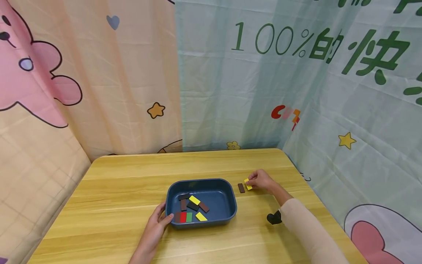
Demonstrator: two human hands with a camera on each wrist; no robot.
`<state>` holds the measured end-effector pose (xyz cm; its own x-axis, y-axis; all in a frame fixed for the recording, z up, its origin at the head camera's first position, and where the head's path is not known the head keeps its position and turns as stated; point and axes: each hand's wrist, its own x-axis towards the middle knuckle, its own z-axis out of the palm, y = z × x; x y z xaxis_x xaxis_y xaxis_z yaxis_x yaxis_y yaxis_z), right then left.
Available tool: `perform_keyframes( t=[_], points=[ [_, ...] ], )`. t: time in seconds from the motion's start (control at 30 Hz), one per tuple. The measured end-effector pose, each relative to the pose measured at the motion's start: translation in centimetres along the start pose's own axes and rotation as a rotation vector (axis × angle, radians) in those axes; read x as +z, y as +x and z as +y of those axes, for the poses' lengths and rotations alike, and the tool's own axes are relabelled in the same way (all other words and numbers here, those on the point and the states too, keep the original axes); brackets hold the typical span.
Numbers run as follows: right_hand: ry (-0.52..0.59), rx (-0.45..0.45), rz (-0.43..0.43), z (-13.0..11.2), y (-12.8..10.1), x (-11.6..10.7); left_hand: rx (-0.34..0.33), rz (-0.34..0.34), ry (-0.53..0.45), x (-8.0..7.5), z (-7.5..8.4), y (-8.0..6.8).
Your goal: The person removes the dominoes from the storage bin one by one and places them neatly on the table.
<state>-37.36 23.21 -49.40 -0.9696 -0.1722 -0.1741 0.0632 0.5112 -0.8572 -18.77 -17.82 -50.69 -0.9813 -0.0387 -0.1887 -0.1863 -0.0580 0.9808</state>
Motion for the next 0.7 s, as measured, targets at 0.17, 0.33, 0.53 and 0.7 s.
perform_keyframes(
  t=[0.17, 0.33, 0.53, 0.7],
  points=[
    [-0.039, 0.029, 0.018, 0.45, -0.40, 0.07, 0.000, -0.001, -0.005, 0.10, -0.05, 0.10],
    [-0.101, 0.050, 0.049, 0.54, -0.38, 0.29, 0.004, -0.006, -0.009, 0.04, -0.12, 0.07],
    [-0.249, 0.041, 0.069, 0.07, -0.48, 0.41, 0.010, -0.002, -0.007, 0.00, -0.18, 0.02],
    [-0.309, 0.020, 0.066, -0.23, -0.63, 0.32, 0.014, -0.007, -0.010, -0.02, -0.21, 0.02]
  ],
)
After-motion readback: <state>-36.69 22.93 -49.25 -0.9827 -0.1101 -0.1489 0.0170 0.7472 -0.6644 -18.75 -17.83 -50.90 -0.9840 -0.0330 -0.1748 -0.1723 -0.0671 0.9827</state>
